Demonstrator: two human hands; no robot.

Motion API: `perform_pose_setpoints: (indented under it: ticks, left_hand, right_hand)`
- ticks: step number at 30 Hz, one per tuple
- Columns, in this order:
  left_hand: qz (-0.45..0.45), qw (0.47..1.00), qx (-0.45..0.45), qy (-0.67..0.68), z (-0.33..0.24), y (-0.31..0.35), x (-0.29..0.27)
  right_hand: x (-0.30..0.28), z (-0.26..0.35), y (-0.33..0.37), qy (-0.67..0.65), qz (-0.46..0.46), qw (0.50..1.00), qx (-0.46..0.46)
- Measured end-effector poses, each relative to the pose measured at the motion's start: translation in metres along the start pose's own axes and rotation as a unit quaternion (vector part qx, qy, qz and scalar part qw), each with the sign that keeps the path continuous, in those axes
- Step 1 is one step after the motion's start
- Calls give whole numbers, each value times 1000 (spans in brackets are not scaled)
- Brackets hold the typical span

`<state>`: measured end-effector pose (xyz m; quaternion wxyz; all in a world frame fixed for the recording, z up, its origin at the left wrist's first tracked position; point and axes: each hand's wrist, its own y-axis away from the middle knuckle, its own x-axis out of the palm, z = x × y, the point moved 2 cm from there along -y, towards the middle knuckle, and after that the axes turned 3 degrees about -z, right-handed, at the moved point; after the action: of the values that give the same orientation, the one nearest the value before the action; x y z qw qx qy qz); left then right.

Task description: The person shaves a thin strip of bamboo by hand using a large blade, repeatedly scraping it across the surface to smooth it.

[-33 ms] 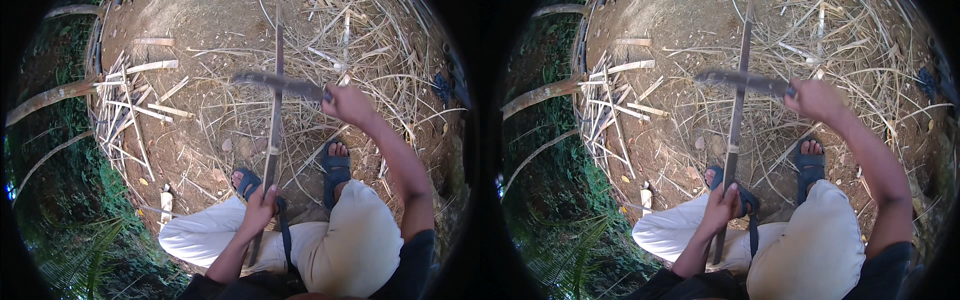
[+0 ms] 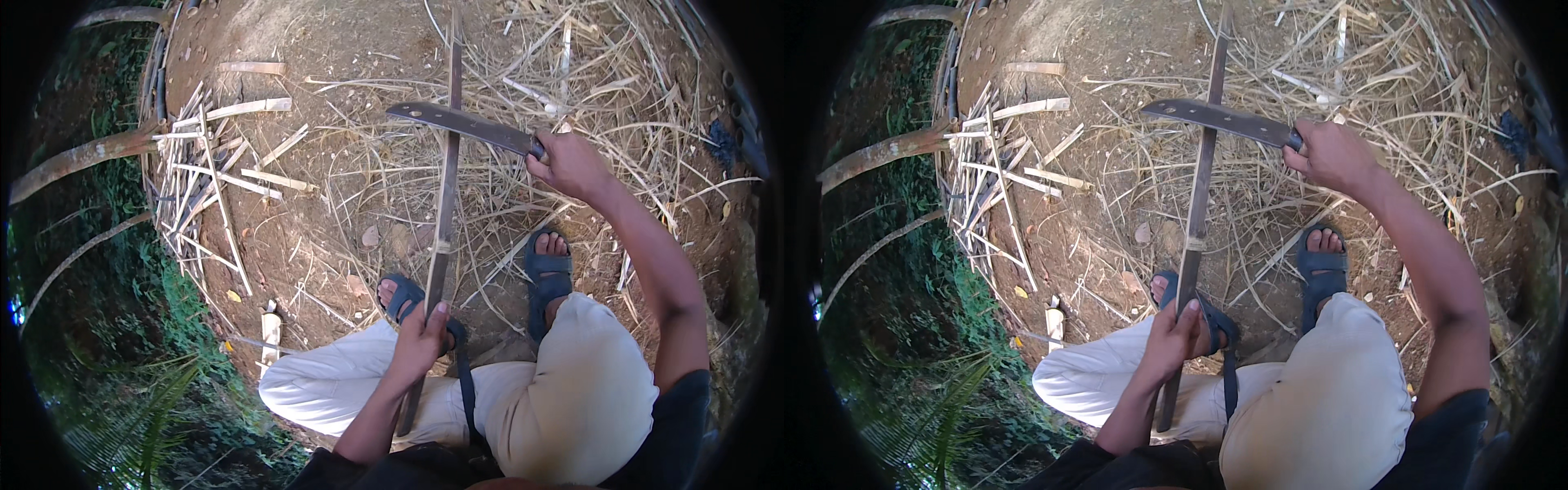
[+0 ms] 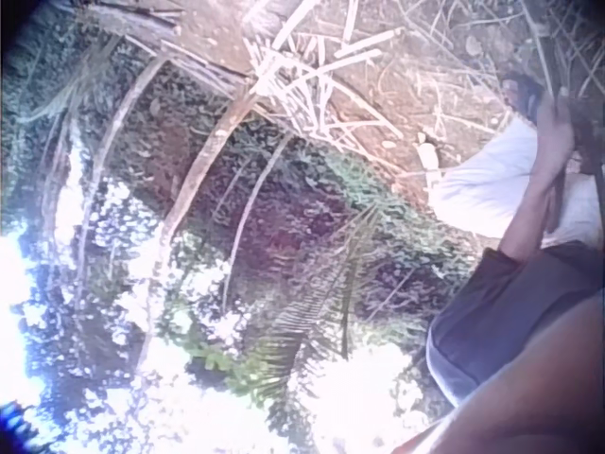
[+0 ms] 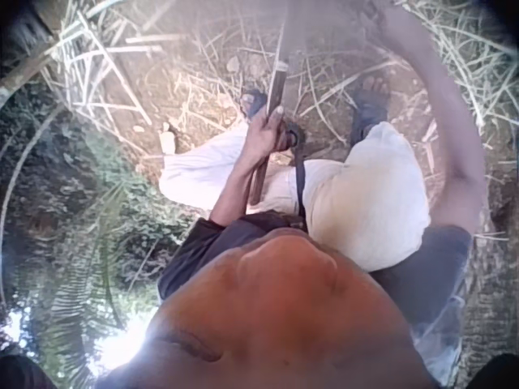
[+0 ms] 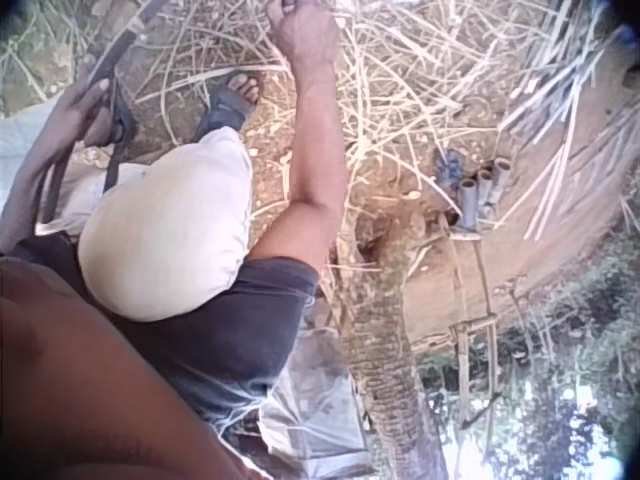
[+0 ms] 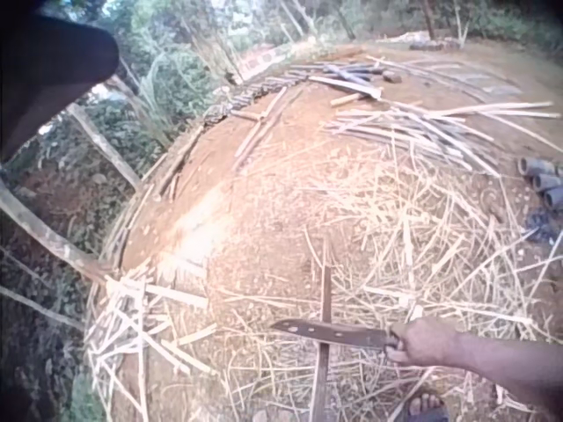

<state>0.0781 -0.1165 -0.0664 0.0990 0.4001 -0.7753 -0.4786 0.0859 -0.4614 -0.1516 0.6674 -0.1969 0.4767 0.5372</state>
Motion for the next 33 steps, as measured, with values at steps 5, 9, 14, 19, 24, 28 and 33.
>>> perform_pose_setpoints:
  ticks: [5, 9, 14, 19, 24, 28, 33]
  left_hand:
    - [-8, 1000, 19, 12, 3, 3, -8]
    - [0, 1000, 8, -5, 11, 32, -19]
    - [19, 997, -79, -10, 26, 66, -42]
    - [21, 993, -114, 23, 30, 77, -53]
    - [20, 992, -124, 2, 56, 93, -71]
    - [20, 989, -141, 27, 59, 97, -73]
    - [18, 985, -166, 47, 71, 95, -79]
  right_hand:
    - [7, 66, 45, 9, 56, 979, -197]
    - [18, 64, 39, 19, 76, 971, -224]
    - [11, -10, -30, -46, 91, 992, 68]
    - [4, 35, -11, 48, 135, 986, -85]
    - [18, -38, -49, -52, 92, 991, 86]
    - [8, -62, -66, -45, 71, 994, 70]
    - [16, -28, -54, 19, 104, 994, 0]
